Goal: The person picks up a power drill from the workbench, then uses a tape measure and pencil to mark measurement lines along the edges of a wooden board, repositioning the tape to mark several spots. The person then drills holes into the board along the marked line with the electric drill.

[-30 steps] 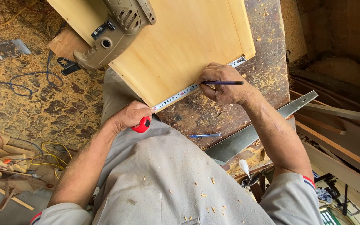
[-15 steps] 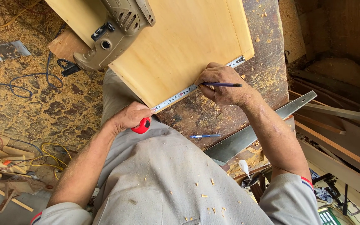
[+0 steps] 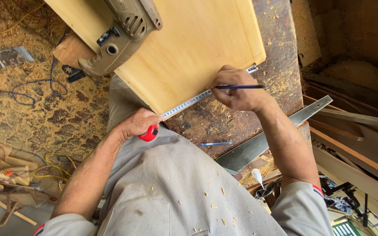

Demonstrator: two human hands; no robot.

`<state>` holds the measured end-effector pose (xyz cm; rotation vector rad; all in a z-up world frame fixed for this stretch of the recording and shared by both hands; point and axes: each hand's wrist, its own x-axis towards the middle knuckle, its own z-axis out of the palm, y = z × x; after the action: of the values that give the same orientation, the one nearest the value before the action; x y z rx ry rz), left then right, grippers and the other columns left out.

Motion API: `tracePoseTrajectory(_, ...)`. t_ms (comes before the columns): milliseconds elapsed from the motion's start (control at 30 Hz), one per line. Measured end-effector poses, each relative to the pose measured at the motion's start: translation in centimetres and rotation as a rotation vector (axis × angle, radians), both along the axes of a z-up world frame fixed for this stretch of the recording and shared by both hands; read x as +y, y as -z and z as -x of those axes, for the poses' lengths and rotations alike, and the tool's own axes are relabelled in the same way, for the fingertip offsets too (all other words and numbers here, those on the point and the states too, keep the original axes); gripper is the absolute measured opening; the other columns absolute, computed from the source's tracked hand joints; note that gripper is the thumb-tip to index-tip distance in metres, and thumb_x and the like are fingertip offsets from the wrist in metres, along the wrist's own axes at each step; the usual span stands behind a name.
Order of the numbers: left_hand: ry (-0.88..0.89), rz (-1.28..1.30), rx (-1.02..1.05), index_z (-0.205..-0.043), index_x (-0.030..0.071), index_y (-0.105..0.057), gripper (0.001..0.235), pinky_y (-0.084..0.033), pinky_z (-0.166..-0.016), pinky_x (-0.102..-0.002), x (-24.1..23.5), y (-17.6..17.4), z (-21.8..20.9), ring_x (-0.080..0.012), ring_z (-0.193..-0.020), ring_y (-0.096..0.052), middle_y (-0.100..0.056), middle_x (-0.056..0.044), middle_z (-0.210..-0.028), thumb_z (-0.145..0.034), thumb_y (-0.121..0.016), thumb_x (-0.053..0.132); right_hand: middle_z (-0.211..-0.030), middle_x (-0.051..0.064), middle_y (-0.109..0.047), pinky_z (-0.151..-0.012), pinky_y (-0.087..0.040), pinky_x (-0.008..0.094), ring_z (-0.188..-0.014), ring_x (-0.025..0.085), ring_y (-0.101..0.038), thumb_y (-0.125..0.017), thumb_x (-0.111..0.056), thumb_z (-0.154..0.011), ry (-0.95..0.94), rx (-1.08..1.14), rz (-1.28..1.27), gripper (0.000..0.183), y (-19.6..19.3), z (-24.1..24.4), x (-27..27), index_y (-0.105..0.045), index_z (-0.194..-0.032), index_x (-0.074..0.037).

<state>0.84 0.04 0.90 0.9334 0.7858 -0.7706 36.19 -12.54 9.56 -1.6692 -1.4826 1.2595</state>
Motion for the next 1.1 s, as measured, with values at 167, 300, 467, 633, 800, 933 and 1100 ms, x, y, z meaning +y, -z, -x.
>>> tracePoseTrajectory(167,-0.059,0.015,-0.015,-0.079,-0.001,-0.074,0.036,-0.051,-0.061,-0.029,-0.3,0.3,0.7,-0.01,-0.064,-0.059,-0.069,-0.004,-0.071,-0.093,-0.063,0.03,-0.096,0.012,-0.071,-0.072,-0.057,0.028,-0.081,0.016,-0.068,-0.063,0.003,-0.096,0.54,0.089,-0.113,0.01,-1.8,-2.6,-3.8,-0.071,-0.101,0.0)
tracePoseTrajectory(300,-0.065,0.019,-0.015,-0.077,-0.003,-0.074,0.038,-0.049,-0.06,-0.028,-0.6,0.8,0.9,-0.0097,-0.064,-0.058,-0.068,-0.004,-0.069,-0.093,-0.064,0.03,-0.107,0.011,-0.07,-0.085,-0.059,0.028,-0.09,0.014,-0.069,-0.059,0.006,-0.103,0.912,0.187,-0.152,0.011,-0.9,-3.8,-8.0,-0.067,-0.111,0.003)
tracePoseTrajectory(467,-0.071,0.028,0.007,-0.076,-0.003,-0.074,0.038,-0.048,-0.059,-0.028,-0.3,-0.1,0.3,-0.009,-0.063,-0.057,-0.067,-0.003,-0.068,-0.093,-0.064,0.029,-0.104,0.013,-0.072,-0.083,-0.06,0.029,-0.09,0.014,-0.069,-0.058,0.008,-0.1,0.88,0.021,-0.125,0.014,0.3,-3.8,-9.0,-0.068,-0.108,0.003)
tracePoseTrajectory(633,-0.069,0.03,0.046,-0.075,-0.004,-0.074,0.04,-0.046,-0.057,-0.028,0.0,-0.4,0.2,-0.0091,-0.061,-0.054,-0.064,-0.002,-0.067,-0.094,-0.064,0.03,-0.1,0.012,-0.073,-0.073,-0.06,0.028,-0.082,0.012,-0.068,-0.058,0.004,-0.098,0.843,0.062,-0.081,0.013,2.3,-4.1,-8.8,-0.07,-0.101,-0.001)
tracePoseTrajectory(800,-0.054,0.048,0.063,-0.075,-0.002,-0.075,0.038,-0.048,-0.058,-0.028,-0.1,-0.1,0.4,-0.0085,-0.061,-0.056,-0.066,-0.002,-0.066,-0.093,-0.063,0.029,-0.097,0.009,-0.073,-0.077,-0.062,0.029,-0.083,0.014,-0.069,-0.064,-0.006,-0.099,0.536,-0.146,-0.032,0.008,2.8,-5.4,-7.8,-0.07,-0.094,-0.007)
tracePoseTrajectory(933,-0.068,0.046,0.043,-0.074,-0.002,-0.074,0.039,-0.047,-0.058,-0.027,-0.2,-0.1,0.6,-0.0081,-0.06,-0.055,-0.065,-0.001,-0.065,-0.094,-0.063,0.029,-0.101,0.009,-0.073,-0.086,-0.059,0.033,-0.094,0.017,-0.07,-0.066,-0.005,-0.096,0.466,-0.159,-0.039,0.005,0.8,-6.1,-6.5,-0.071,-0.097,-0.006)
tracePoseTrajectory(1100,-0.082,0.073,0.029,-0.071,-0.002,-0.072,0.04,-0.046,-0.057,-0.028,0.0,-0.3,0.5,-0.0089,-0.059,-0.052,-0.062,-0.001,-0.064,-0.095,-0.062,0.028,-0.095,0.007,-0.073,-0.074,-0.057,0.029,-0.082,0.013,-0.068,-0.067,-0.006,-0.09,0.596,-0.065,0.207,0.005,0.4,-6.5,-6.2,-0.07,-0.093,-0.004)
